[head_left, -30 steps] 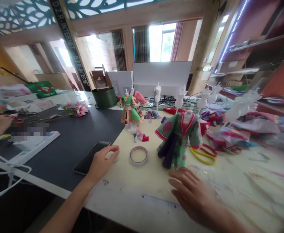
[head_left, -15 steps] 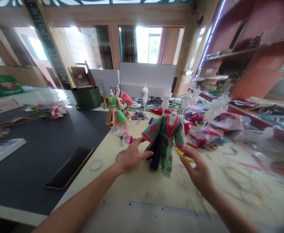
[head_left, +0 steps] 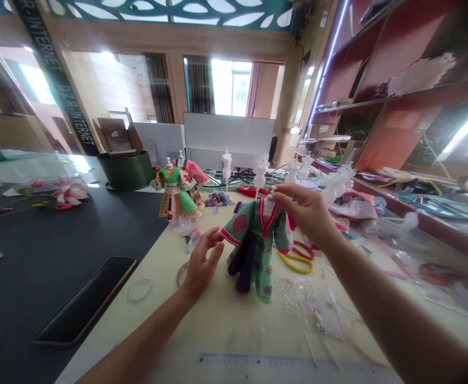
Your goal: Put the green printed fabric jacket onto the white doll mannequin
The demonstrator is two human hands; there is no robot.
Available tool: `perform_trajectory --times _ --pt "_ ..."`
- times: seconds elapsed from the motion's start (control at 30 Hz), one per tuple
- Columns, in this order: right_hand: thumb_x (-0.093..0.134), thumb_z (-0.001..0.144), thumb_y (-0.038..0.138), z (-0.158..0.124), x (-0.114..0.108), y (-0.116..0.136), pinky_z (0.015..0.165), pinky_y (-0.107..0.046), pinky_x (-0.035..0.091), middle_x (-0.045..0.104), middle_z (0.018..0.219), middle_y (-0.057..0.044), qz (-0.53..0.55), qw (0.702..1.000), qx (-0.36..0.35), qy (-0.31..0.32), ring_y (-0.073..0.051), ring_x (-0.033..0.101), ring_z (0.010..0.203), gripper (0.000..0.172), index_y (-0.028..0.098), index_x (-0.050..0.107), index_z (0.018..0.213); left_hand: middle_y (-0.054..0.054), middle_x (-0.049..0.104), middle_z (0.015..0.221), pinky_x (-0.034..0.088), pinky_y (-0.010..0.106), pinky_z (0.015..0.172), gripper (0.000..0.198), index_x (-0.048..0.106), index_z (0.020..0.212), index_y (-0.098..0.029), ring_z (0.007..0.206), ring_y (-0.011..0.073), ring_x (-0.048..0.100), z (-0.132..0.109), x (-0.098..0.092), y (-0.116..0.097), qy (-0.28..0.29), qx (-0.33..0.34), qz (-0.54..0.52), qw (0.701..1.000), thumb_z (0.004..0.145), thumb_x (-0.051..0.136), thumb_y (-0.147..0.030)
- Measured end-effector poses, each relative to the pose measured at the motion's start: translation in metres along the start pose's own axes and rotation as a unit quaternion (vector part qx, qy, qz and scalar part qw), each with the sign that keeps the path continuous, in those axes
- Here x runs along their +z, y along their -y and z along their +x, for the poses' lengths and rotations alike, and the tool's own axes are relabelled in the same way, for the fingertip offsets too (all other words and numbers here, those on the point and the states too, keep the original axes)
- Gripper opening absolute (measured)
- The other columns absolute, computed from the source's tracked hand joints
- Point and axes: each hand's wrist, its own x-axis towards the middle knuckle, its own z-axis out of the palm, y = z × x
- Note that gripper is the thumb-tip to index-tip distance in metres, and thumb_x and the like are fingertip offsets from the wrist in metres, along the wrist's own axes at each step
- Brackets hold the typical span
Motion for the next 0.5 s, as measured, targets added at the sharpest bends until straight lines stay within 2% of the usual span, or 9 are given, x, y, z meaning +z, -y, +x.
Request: perform_trajectory --times 0.1,0.3,0.5 --pt "0.065 0.079 0.034 0.004 0.007 -0.003 0.069 -0.030 0.049 0.068 0.078 -0.002 0.014 0.999 0.028 0.019 -0.015 0.061 0.075 0.017 0.018 0.070 0.082 0.009 0.064 0.108 0.045 0.035 0.092 0.044 0.053 0.118 -0.016 0.100 0.0200 0.060 -0.003 -0.004 0.003 -0.023 -0.006 -0.008 1.000 0.086 0.052 -0.046" --pt "0.065 0.077 0.035 0.006 0.014 -0.012 0.053 -0.026 0.042 0.061 0.064 0.001 0.049 0.998 0.049 -0.011 -0.012 0.053 0.059 0.018 0.017 0.068 0.078 0.007 0.067 0.093 0.046 0.036 0.090 0.041 0.057 0.108 -0.015 0.092 0.0196 0.064 -0.001 -0.016 0.004 -0.059 -0.025 -0.013 0.998 0.085 0.053 -0.048" --pt "0.066 0.076 0.035 0.020 0.020 -0.022 0.055 -0.026 0.043 0.062 0.067 0.000 0.055 0.997 0.037 -0.034 -0.013 0.054 0.061 0.018 0.017 0.069 0.079 0.007 0.067 0.092 0.053 0.033 0.078 0.040 0.057 0.107 -0.014 0.085 0.0188 0.066 0.007 -0.026 0.000 -0.096 -0.052 -0.023 0.994 0.084 0.054 -0.048"
